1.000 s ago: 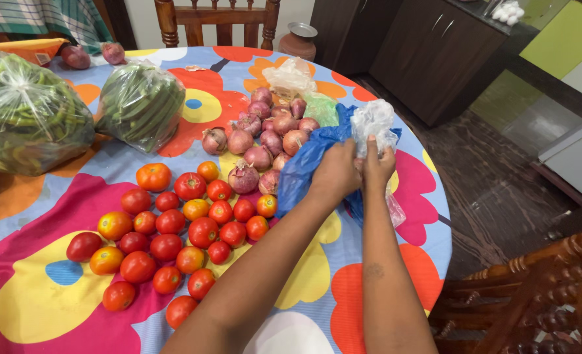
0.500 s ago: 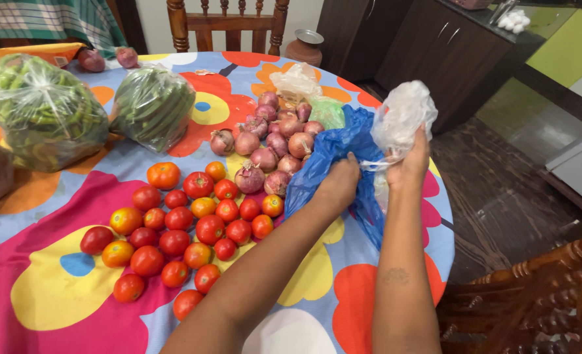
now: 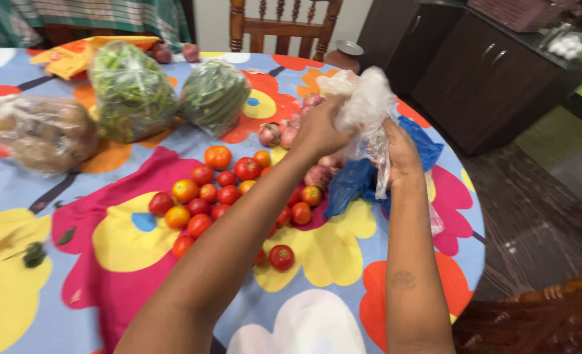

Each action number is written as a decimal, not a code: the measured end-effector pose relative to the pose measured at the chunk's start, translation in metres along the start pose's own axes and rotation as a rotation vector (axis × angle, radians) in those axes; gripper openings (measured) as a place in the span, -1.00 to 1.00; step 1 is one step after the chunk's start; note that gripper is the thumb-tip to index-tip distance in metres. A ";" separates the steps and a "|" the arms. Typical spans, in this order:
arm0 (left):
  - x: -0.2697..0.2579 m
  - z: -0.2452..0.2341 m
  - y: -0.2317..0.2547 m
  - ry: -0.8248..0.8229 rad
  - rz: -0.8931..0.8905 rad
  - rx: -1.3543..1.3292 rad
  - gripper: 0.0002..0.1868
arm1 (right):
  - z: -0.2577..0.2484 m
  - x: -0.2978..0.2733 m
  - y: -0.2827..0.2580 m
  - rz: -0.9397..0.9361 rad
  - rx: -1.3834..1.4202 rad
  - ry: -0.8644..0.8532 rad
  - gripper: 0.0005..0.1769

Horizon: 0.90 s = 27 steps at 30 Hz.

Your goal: The person packs green chilies, potatoes, and tomatoes into separate plastic bags on a dining table. They handle each vegetable by hand, place them into bags, and tie the bags closed.

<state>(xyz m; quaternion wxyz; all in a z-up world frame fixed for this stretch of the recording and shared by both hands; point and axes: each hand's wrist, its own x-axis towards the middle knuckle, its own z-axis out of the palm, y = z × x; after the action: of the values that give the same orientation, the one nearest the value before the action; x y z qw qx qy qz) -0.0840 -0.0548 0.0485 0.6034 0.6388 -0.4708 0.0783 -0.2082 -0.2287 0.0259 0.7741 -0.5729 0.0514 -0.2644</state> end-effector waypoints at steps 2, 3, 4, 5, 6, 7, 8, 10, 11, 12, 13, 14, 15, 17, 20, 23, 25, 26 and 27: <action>0.004 -0.028 -0.015 -0.053 -0.283 0.237 -0.41 | 0.015 0.007 0.006 0.054 0.033 -0.011 -0.55; 0.004 -0.042 -0.025 -0.012 -0.345 0.242 -0.46 | 0.027 0.009 0.006 0.092 0.052 0.058 -0.56; 0.003 -0.056 -0.036 0.028 -0.407 0.247 -0.48 | 0.039 0.010 0.006 0.128 0.071 0.129 -0.55; 0.002 -0.070 -0.048 0.127 -0.390 0.250 -0.50 | 0.051 0.011 0.006 0.145 0.048 0.156 -0.56; 0.000 -0.083 -0.060 0.225 -0.371 0.253 -0.51 | 0.060 0.012 0.007 0.162 0.025 0.182 -0.56; -0.002 -0.097 -0.072 0.321 -0.352 0.258 -0.52 | 0.068 0.013 0.009 0.181 0.005 0.210 -0.56; -0.005 -0.112 -0.083 0.345 -0.412 0.230 -0.53 | 0.073 0.016 0.014 0.206 -0.041 0.244 -0.56; -0.012 -0.142 -0.101 0.396 -0.533 0.172 -0.54 | 0.075 0.025 0.025 0.256 -0.135 0.311 -0.55; -0.016 -0.157 -0.108 0.425 -0.576 0.193 -0.53 | 0.077 0.032 0.034 0.207 -0.056 0.237 -0.57; -0.021 -0.172 -0.114 0.454 -0.618 0.213 -0.52 | 0.081 0.039 0.045 0.159 0.024 0.163 -0.58; -0.025 -0.186 -0.117 0.483 -0.660 0.234 -0.51 | 0.085 0.045 0.054 0.112 0.106 0.089 -0.60; -0.030 -0.199 -0.116 0.559 -0.616 0.237 -0.43 | 0.091 0.048 0.060 0.146 0.078 0.095 -0.60; -0.035 -0.210 -0.112 0.633 -0.571 0.241 -0.34 | 0.101 0.050 0.066 0.181 0.049 0.102 -0.61; -0.044 -0.230 -0.091 0.637 -0.489 0.319 -0.22 | 0.129 0.053 0.075 0.253 0.035 0.074 -0.62; -0.061 -0.245 -0.044 0.374 -0.334 0.467 -0.12 | 0.175 0.058 0.083 0.344 0.003 -0.010 -0.64; -0.075 -0.248 -0.007 0.036 -0.135 0.579 0.11 | 0.208 0.064 0.092 0.331 -0.073 -0.087 -0.66; -0.085 -0.245 0.000 -0.083 -0.118 0.683 0.18 | 0.225 0.072 0.102 0.257 0.015 -0.181 -0.68; -0.089 -0.243 -0.002 -0.093 -0.155 0.733 0.16 | 0.228 0.074 0.105 0.253 0.013 -0.172 -0.69; -0.092 -0.244 -0.009 -0.103 -0.191 0.783 0.14 | 0.230 0.076 0.107 0.249 0.010 -0.162 -0.69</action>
<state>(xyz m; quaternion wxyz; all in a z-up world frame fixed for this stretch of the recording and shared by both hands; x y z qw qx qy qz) -0.0133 0.1963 0.0440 0.2948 0.8643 -0.3735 0.1631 -0.0178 -0.0443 0.0225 0.8055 -0.5776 0.0581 -0.1193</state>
